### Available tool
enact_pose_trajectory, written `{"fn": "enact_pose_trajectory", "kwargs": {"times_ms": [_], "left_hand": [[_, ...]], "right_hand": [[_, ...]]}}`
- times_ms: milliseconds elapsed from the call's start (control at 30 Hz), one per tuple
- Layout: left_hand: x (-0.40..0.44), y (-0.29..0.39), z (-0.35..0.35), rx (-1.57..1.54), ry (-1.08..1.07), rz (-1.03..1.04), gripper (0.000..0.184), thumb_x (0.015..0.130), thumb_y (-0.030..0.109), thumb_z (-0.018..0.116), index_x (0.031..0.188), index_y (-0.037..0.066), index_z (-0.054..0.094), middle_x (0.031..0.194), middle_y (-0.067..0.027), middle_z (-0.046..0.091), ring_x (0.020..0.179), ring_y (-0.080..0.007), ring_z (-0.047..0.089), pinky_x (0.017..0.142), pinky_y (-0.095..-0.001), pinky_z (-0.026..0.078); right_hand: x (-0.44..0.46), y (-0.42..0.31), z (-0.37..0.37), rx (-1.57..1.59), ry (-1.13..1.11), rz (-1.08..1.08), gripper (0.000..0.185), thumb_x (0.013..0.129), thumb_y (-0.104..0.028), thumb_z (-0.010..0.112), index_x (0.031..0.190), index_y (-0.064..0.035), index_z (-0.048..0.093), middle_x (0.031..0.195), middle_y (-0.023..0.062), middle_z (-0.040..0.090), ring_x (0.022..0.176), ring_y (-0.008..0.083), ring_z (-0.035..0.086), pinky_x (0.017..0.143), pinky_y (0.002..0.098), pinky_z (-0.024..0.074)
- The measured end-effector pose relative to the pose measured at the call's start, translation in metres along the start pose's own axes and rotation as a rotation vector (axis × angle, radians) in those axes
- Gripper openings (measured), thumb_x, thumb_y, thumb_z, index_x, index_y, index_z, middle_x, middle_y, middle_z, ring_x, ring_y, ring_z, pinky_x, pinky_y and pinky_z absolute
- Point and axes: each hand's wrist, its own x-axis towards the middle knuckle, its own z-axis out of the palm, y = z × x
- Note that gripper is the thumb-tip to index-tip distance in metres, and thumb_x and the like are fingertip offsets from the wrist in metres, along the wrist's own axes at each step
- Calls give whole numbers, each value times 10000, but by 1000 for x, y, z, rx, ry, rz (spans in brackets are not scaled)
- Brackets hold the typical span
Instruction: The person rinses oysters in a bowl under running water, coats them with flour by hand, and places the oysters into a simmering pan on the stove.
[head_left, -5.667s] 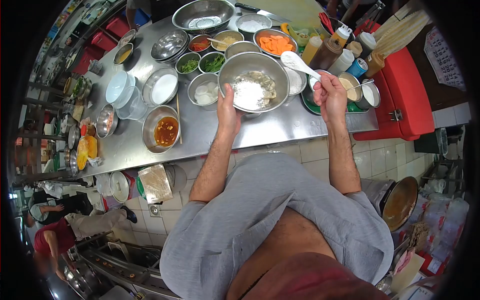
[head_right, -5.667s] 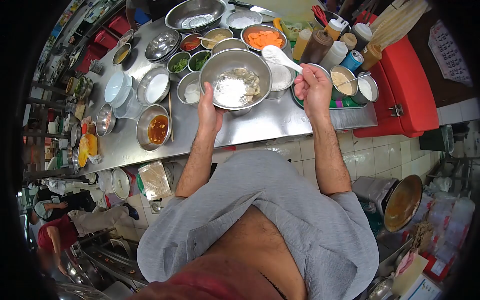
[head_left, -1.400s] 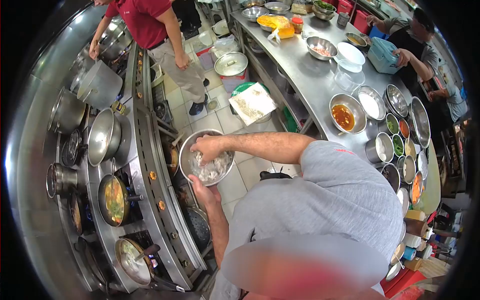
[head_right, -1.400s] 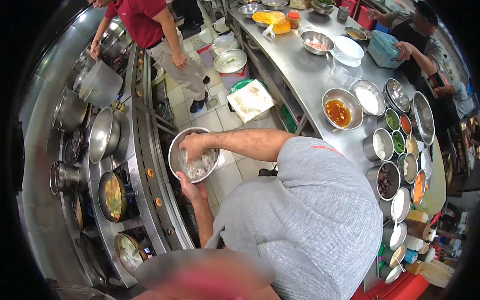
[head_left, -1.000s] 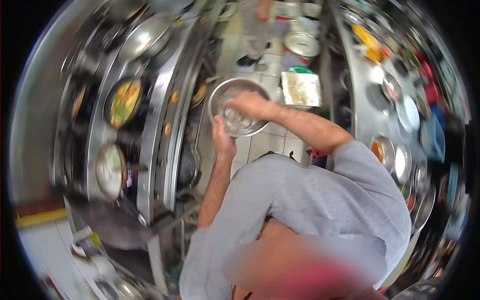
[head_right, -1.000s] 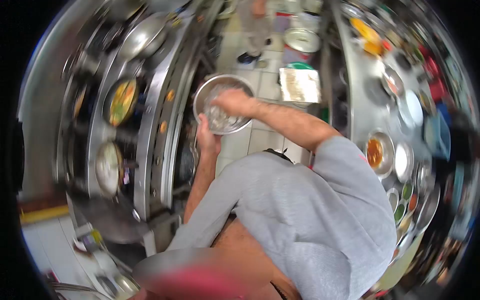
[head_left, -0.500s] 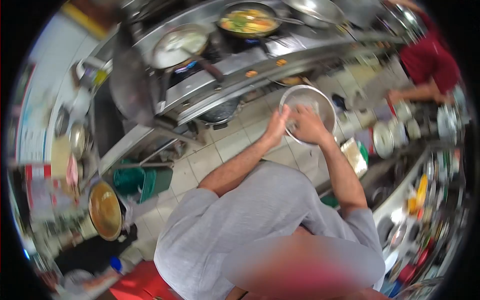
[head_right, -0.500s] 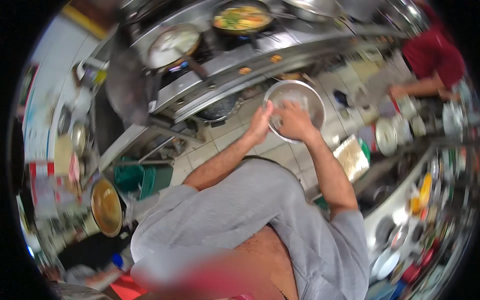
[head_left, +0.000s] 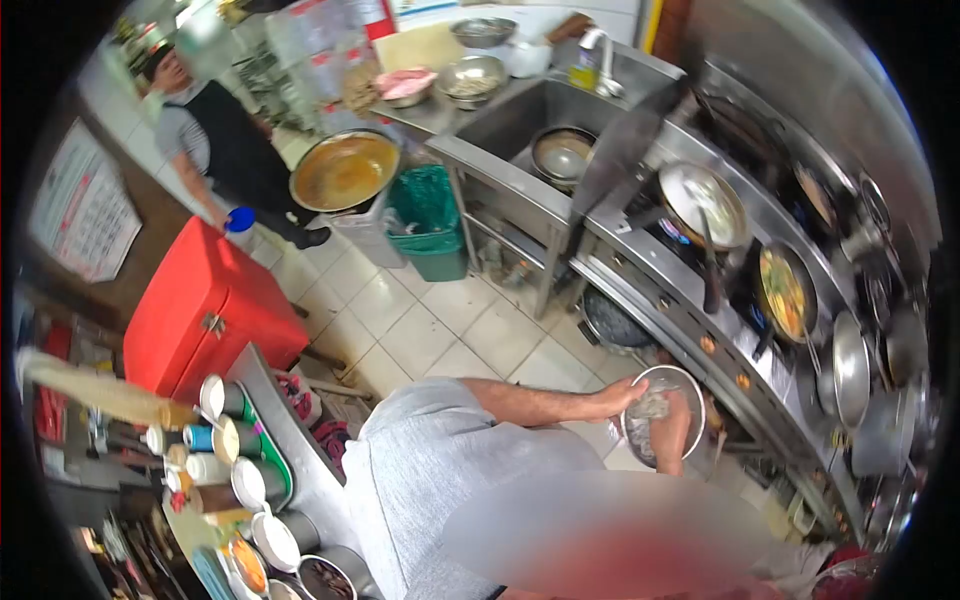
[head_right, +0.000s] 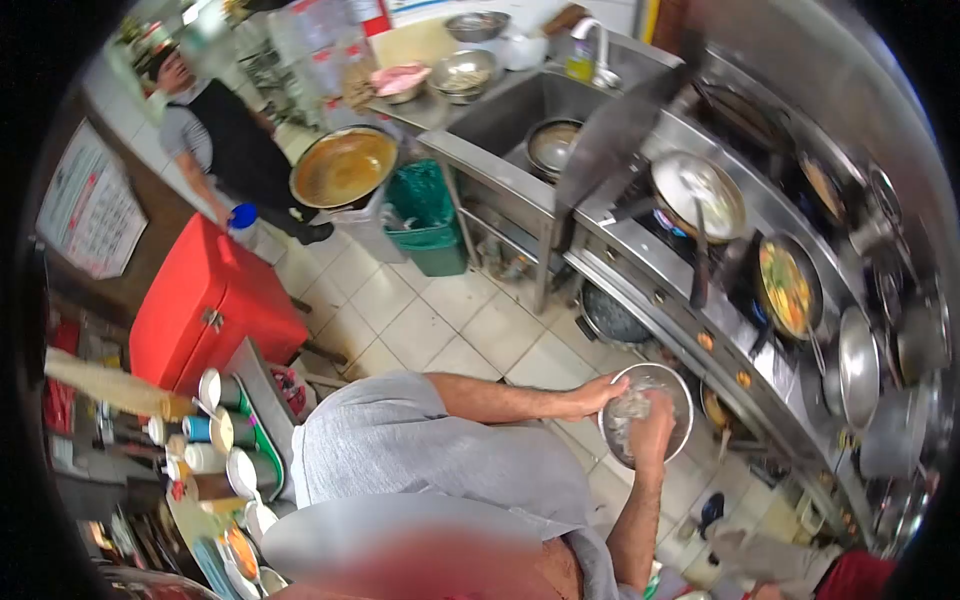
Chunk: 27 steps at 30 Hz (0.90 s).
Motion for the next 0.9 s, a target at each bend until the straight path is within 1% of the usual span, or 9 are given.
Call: {"fn": "enact_pose_trajectory", "kwargs": {"times_ms": [167,233,300,433,567,600,733,800,900], "left_hand": [[-50,35,-56,-59,200,83,537,893,487,357,1262,99,318,1070,-101,523,917,-220,576,599,-407,543],[-61,42,-73,-65,264,105,539,894,486,354,1262,95,315,1079,-101,521,920,-218,575,608,-400,544],[-62,49,-98,-189,383,193,553,896,484,353,1254,65,318,1095,-102,519,899,-210,582,610,-396,545],[-42,58,-153,150,458,455,568,907,464,354,1260,20,333,1122,-93,513,1038,-195,483,874,-347,418],[-66,117,-183,-7,399,355,579,913,443,360,1301,17,301,1227,-107,436,1098,-193,418,925,-313,355],[-51,111,-208,5,378,404,579,906,454,371,1302,36,301,1248,-103,413,1115,-191,408,906,-326,377],[-70,167,-241,-195,377,404,565,900,469,369,1313,93,283,1200,-84,450,1081,-162,450,790,-354,468],[-74,180,-259,-200,386,397,553,903,466,364,1310,101,286,1192,-77,456,1059,-156,468,766,-341,480],[-76,203,-283,-209,423,431,529,907,461,353,1305,119,291,1177,-61,468,1015,-144,504,717,-313,505]], "right_hand": [[29,-53,21,46,-504,-391,474,612,8,626,1073,-90,578,1035,195,554,1020,373,481,889,414,382],[45,-70,36,-59,-496,-460,575,599,-16,674,1152,-99,538,1082,185,534,1073,354,449,915,403,364],[56,-95,54,129,-360,-240,685,583,-11,689,1223,-92,459,1160,197,480,1090,358,425,938,404,346],[78,-127,119,236,-302,-12,864,516,105,604,1315,-34,303,1218,184,421,1151,305,399,966,344,343],[123,-159,170,752,-472,218,787,506,98,621,1250,-16,390,1197,153,478,1126,255,439,934,324,365],[132,-185,163,389,-337,-35,683,532,106,593,1191,-9,459,1167,167,513,1100,273,476,916,317,380],[185,-227,181,259,-292,-184,573,566,85,595,1127,-2,517,1127,182,524,1058,311,499,889,338,395],[197,-247,189,30,-118,-528,496,586,58,611,1074,-9,555,1021,184,555,983,343,517,859,354,406],[207,-281,183,-15,-340,-729,461,588,53,625,1041,-23,580,935,167,575,921,331,537,841,356,412]]}}
